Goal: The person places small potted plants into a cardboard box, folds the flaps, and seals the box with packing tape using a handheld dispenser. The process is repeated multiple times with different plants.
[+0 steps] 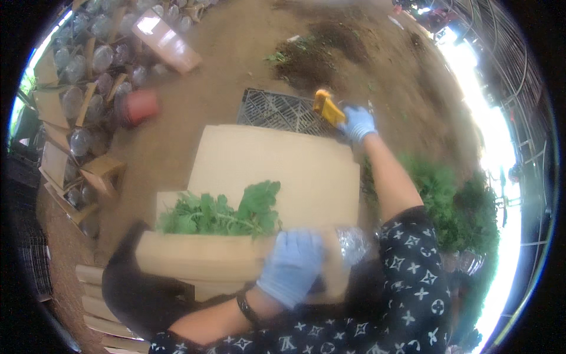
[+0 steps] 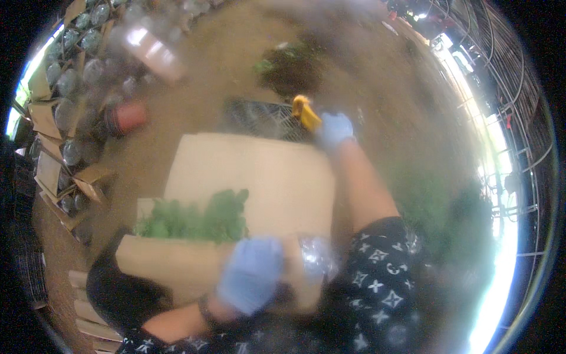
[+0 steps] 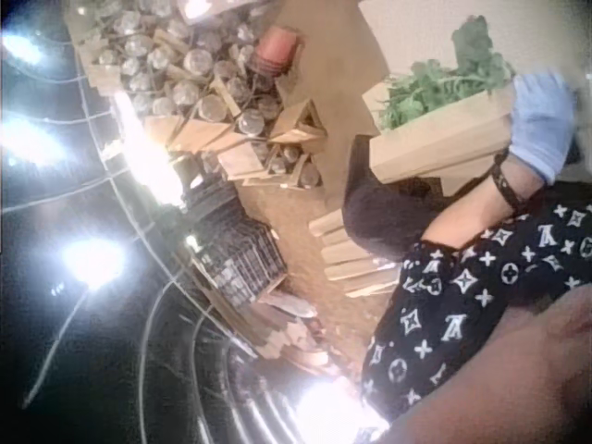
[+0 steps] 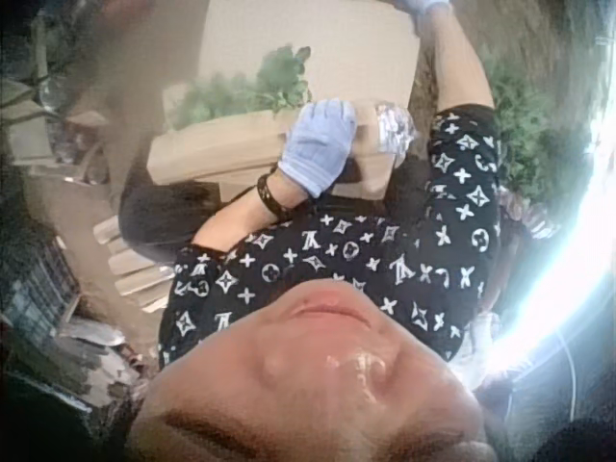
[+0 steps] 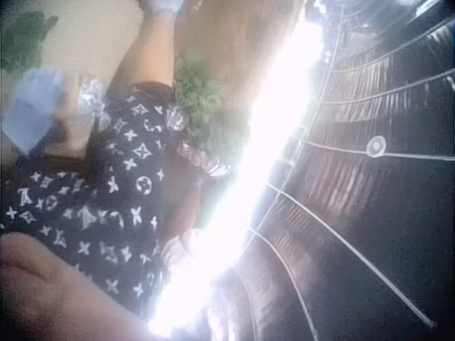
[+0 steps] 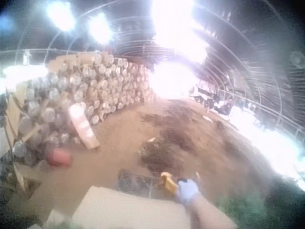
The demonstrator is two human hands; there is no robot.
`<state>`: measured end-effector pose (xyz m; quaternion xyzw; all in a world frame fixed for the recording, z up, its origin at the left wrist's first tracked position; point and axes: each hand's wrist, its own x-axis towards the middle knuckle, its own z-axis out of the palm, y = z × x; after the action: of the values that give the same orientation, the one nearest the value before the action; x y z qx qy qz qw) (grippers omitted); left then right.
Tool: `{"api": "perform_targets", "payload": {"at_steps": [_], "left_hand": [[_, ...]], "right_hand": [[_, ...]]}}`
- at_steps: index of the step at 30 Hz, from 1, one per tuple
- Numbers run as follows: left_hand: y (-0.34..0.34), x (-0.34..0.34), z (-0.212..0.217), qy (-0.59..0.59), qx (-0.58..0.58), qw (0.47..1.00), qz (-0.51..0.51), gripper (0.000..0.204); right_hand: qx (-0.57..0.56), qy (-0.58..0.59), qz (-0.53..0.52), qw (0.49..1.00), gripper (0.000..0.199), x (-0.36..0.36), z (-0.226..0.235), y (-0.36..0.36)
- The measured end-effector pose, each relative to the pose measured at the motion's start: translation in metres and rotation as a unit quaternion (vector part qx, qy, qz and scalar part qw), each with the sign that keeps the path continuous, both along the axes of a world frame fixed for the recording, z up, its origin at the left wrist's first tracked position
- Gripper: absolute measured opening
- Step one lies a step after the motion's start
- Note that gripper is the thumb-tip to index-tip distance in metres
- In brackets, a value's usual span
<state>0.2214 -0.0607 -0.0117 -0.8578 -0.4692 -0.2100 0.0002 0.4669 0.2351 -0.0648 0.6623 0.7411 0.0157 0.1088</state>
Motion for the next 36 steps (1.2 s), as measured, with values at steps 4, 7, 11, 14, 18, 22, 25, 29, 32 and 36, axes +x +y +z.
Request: {"api": "perform_targets", "payload": {"at_steps": [4, 7, 11, 14, 18, 22, 25, 29, 32, 36], "left_hand": [[-0.003, 0.001, -0.004, -0.02, -0.072, 0.997, 0.003, 0.006], [-0.007, 0.003, -0.011, -0.031, -0.016, 0.999, -0.006, 0.008], [-0.011, 0.007, -0.018, -0.015, 0.04, 0.999, 0.025, 0.012], [-0.011, 0.012, -0.019, -0.038, 0.015, 0.999, 0.036, 0.012], [-0.003, 0.018, -0.021, -0.019, 0.007, 0.998, 0.055, 0.012], [0.003, 0.022, -0.02, -0.05, -0.049, 0.995, 0.072, 0.015], [0.006, 0.022, -0.01, -0.038, -0.111, 0.991, 0.059, 0.015], [0.024, 0.015, 0.015, 0.048, -0.193, 0.98, 0.016, 0.02], [0.056, 0.01, 0.026, 0.133, -0.275, 0.951, -0.041, 0.045], [0.095, 0.012, 0.017, 0.116, -0.431, 0.891, -0.08, 0.052]], "right_hand": [[0.099, 0.402, -0.116, 0.903, 0.047, 0.015, 0.082, -0.048], [0.12, 0.574, -0.142, 0.797, 0.042, 0.027, 0.129, -0.094], [0.115, 0.413, 0.077, 0.9, 0.04, 0.019, 0.161, -0.158], [0.073, 0.499, -0.086, 0.859, 0.038, -0.014, 0.184, -0.198], [0.106, 0.379, -0.107, 0.913, 0.041, -0.081, 0.206, -0.234], [0.004, 0.177, -0.102, 0.979, 0.05, -0.115, 0.208, -0.269], [0.105, 0.207, -0.096, 0.968, 0.053, -0.113, 0.188, -0.32], [0.266, 0.307, -0.068, 0.911, 0.05, -0.121, 0.158, -0.422], [0.294, 0.279, -0.111, 0.908, 0.05, -0.126, 0.147, -0.483], [0.256, 0.322, -0.13, 0.902, 0.047, -0.125, 0.145, -0.454]]}}
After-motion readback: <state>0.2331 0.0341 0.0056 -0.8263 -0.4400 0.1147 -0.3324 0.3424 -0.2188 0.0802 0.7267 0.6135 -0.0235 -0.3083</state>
